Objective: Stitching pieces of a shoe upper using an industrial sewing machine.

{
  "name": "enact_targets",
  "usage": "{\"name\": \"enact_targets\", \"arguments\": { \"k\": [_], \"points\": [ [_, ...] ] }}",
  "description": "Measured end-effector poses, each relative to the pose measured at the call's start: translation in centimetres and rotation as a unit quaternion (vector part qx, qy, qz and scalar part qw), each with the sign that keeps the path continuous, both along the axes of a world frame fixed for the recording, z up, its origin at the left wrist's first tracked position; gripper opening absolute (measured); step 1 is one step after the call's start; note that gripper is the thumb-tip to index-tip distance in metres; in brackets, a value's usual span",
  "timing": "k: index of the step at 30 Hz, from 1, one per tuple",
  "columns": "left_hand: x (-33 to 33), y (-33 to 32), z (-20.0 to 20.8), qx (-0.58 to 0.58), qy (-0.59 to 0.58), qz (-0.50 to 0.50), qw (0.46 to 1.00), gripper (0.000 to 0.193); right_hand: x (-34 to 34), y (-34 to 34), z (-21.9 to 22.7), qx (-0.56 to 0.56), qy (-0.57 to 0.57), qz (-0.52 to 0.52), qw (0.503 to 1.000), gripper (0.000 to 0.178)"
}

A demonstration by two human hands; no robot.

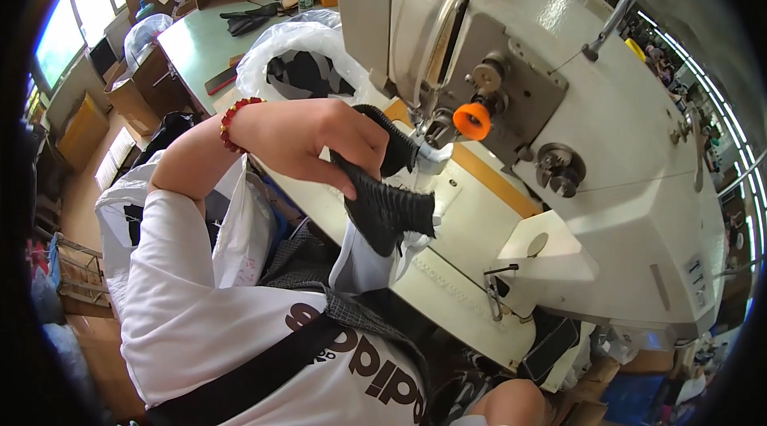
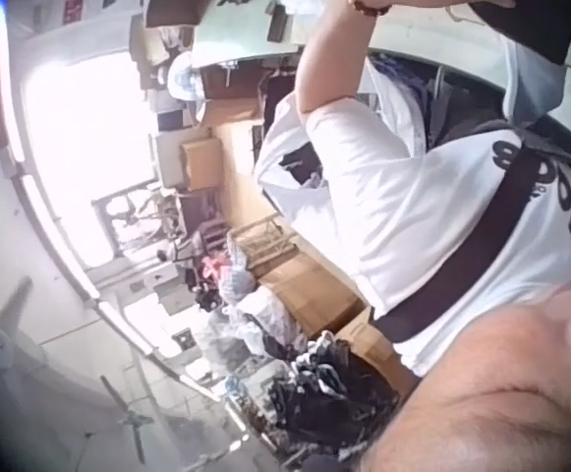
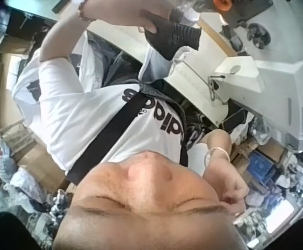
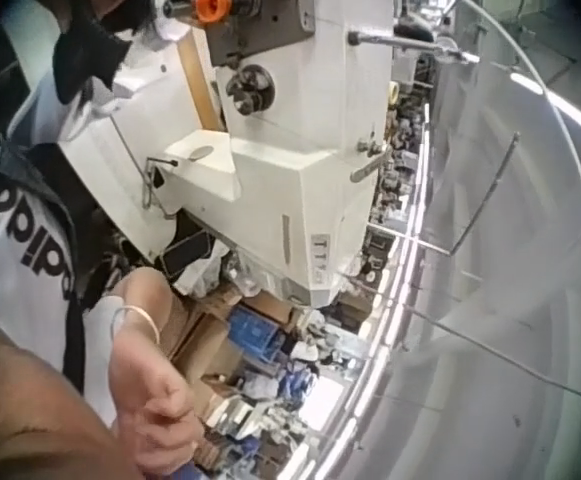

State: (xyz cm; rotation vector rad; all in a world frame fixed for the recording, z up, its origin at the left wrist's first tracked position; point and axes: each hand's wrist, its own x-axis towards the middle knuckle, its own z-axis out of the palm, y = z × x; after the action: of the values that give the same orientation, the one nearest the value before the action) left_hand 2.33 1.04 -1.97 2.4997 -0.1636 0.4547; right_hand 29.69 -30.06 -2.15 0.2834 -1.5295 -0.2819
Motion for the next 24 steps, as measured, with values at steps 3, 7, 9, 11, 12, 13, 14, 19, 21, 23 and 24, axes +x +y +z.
{"name": "enact_targets", "arguments": {
  "k": [3,7,9,11,12,13,14,19,21,23,24],
  "points": [
    [-2.0,0.5,-0.7,-0.054,-0.003,0.020,0.998,0.022,-1.9,2.9,-2.4,-0.252,-0.027,-0.080,0.964,0.026],
    [-6.4,2.4,-1.7,-0.072,0.015,0.083,0.994,0.015,-2.5,5.9,-8.9,-0.540,-0.046,-0.151,0.827,0.022],
    [-9.1,3.9,-2.6,-0.070,0.025,0.086,0.993,0.027,-3.0,9.1,-13.1,-0.682,-0.124,-0.145,0.706,0.018],
    [-11.6,5.5,-4.5,-0.085,0.024,0.115,0.989,0.055,-4.6,11.7,-17.0,-0.762,-0.176,-0.116,0.613,0.021],
    [-12.6,6.4,-5.5,-0.102,0.023,0.137,0.985,0.052,-5.8,12.9,-18.7,-0.780,-0.188,-0.109,0.586,0.023],
    [-13.6,7.2,-6.8,-0.125,0.024,0.161,0.979,0.048,-6.9,13.5,-20.0,-0.815,-0.201,-0.109,0.532,0.026],
    [-14.8,7.9,-7.9,-0.149,0.025,0.186,0.971,0.045,-7.8,13.8,-20.7,-0.797,-0.211,-0.128,0.552,0.026],
    [-17.5,10.8,-11.4,-0.210,-0.024,0.186,0.959,0.018,-10.8,15.9,-20.5,-0.735,-0.141,-0.242,0.617,0.025],
    [-17.4,10.6,-11.4,-0.215,-0.021,0.186,0.959,0.009,-11.9,17.0,-19.7,-0.688,-0.101,-0.264,0.668,0.031],
    [-16.3,9.8,-10.9,-0.201,-0.036,0.175,0.963,0.008,-13.0,18.5,-19.2,-0.633,-0.138,-0.369,0.667,0.037],
    [-15.4,9.2,-10.6,-0.193,-0.066,0.163,0.965,0.021,-13.5,19.0,-19.1,-0.603,-0.157,-0.419,0.660,0.040]
  ]
}}
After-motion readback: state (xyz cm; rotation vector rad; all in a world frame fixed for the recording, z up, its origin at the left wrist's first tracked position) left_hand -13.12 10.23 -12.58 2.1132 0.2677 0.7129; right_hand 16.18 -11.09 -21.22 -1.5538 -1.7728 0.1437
